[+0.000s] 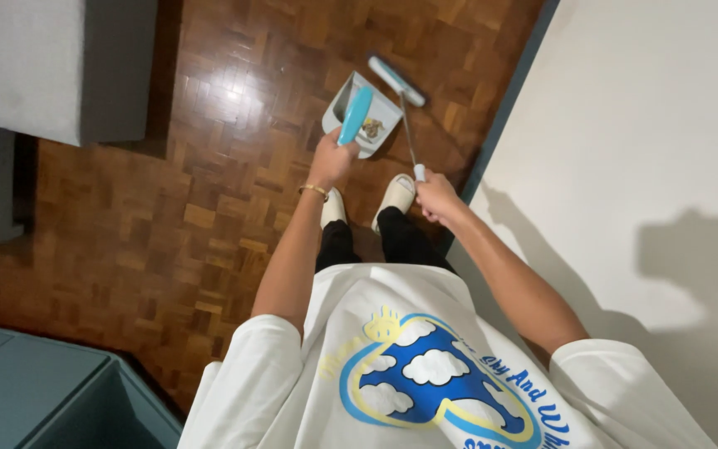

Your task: Sweeping a wooden floor using a long-handled squeegee and a dustpan to collect debris.

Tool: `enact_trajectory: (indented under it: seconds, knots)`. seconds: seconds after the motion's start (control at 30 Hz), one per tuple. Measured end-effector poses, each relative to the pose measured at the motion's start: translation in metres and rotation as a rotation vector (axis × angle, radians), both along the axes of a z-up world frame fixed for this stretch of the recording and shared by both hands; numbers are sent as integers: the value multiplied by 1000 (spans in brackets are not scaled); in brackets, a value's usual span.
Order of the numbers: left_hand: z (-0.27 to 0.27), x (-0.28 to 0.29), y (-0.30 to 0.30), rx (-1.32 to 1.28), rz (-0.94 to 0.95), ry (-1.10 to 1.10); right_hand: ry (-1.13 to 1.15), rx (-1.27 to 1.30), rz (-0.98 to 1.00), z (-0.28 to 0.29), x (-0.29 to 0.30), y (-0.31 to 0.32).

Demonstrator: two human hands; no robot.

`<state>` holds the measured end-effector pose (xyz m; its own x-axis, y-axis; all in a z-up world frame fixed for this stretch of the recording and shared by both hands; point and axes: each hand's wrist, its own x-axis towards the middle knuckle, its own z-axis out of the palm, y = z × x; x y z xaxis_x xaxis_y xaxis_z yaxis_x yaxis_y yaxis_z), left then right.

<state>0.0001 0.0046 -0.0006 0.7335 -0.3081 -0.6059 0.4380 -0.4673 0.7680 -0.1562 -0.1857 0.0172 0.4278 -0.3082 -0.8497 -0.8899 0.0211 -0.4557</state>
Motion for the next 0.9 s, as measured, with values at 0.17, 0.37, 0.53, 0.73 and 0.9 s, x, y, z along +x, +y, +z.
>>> enact_trajectory:
  seconds: [0.17,0.37,0.53,0.73,0.9]
  knots:
    - [7,0,-5,-11,-20,18,39,6,29,15,-16,29]
    - [14,2,5,-7,-33,21,-5,81,-79,39,-22,23]
    - [4,-1,15,-26,-45,18,-64,185,-273,93,-14,-15]
    - [15,-2,26,48,-73,3,-72,168,-445,109,-40,-42]
    - [60,0,19,34,-132,7,-98,90,-495,107,-43,-63]
